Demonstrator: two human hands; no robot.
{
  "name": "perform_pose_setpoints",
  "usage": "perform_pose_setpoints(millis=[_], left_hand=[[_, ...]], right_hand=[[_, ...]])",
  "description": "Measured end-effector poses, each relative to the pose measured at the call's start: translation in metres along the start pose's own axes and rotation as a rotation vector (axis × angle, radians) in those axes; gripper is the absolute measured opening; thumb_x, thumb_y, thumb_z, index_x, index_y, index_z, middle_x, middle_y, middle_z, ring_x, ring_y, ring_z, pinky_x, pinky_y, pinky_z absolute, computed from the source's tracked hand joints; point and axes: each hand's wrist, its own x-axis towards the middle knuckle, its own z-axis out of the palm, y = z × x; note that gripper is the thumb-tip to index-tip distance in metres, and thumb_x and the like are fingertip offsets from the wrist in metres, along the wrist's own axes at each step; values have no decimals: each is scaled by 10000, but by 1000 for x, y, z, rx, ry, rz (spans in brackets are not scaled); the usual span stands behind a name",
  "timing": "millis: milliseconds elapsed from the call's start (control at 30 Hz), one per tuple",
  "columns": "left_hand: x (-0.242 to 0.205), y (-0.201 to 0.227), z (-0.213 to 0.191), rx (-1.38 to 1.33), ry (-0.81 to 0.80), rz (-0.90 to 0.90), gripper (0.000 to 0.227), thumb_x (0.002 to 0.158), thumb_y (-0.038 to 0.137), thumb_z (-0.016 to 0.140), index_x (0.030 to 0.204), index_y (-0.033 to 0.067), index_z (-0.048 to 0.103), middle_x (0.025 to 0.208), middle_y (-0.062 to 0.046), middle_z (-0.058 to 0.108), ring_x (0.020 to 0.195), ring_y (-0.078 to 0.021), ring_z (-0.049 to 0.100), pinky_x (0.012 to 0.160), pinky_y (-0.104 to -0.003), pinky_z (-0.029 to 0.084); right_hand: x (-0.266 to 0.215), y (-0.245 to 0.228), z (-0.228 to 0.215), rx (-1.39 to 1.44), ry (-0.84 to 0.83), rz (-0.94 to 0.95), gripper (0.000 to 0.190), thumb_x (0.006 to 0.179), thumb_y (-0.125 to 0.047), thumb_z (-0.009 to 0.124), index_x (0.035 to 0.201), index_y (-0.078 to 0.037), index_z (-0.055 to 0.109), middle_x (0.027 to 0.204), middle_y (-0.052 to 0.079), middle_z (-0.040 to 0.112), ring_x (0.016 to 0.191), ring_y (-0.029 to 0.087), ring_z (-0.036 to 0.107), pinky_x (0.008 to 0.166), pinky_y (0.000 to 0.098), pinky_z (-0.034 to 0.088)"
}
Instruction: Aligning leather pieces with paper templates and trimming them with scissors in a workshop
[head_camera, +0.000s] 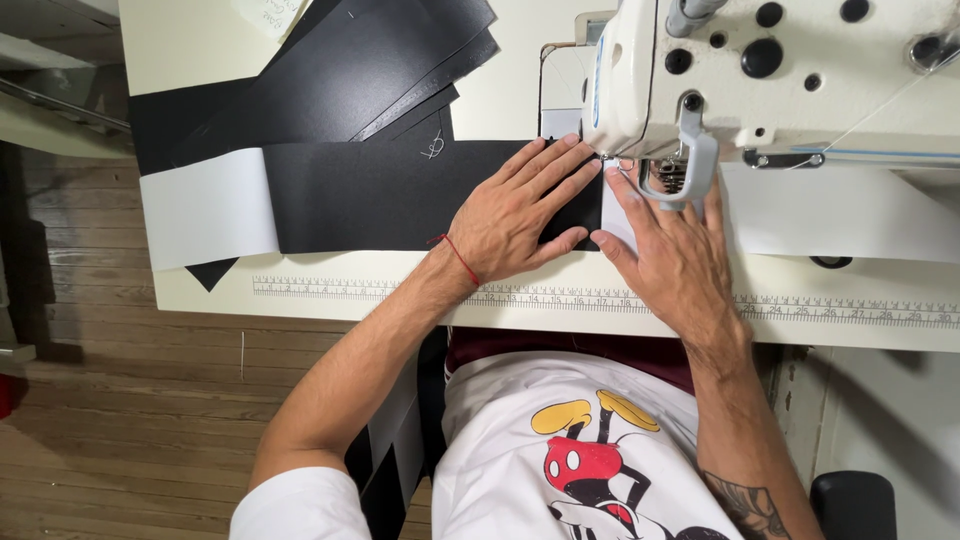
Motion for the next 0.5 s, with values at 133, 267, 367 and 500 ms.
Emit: perform_pose_setpoints(millis=[133, 267, 367, 500], left_hand=[[-2, 1, 1, 4, -3, 2, 716, 1204, 579, 592, 1794, 181, 519, 1838, -107, 528, 1753, -263, 425, 1483, -474, 259], [-4, 1, 4, 17, -9, -3, 720, 1206, 604, 560, 1801, 202, 511, 1845, -84, 517, 1755, -247, 422, 1485, -470, 253], [-9, 3, 6, 43, -5, 0, 722, 1205, 621, 558, 1803, 220, 507, 1850, -68, 510, 1757, -234, 418, 1486, -467, 244], [-8, 5, 6, 40, 14, -1, 721, 1194, 639, 566, 1785, 227, 535, 1842, -63, 520, 1751, -222, 422, 1483, -470, 230]], right_hand=[[-2, 3, 5, 52, -10, 21, 757, 1245, -660, 505, 1823, -172, 537, 1818, 205, 552, 1719, 402, 432, 1404, 732, 129], [4, 14, -3, 283, 44, 89, 705, 1236, -411, 635, 1807, -30, 471, 1759, 326, 551, 1651, 498, 483, 1401, 726, 154], [9, 35, 11, 475, 287, 125, 330, 1281, 16, 625, 1602, 94, 620, 1378, 323, 729, 1306, 526, 732, 1195, 695, 547], [13, 69, 25, 357, 435, 103, 229, 1239, 51, 717, 1421, -34, 827, 1184, 110, 822, 1171, 393, 841, 1036, 532, 677]])
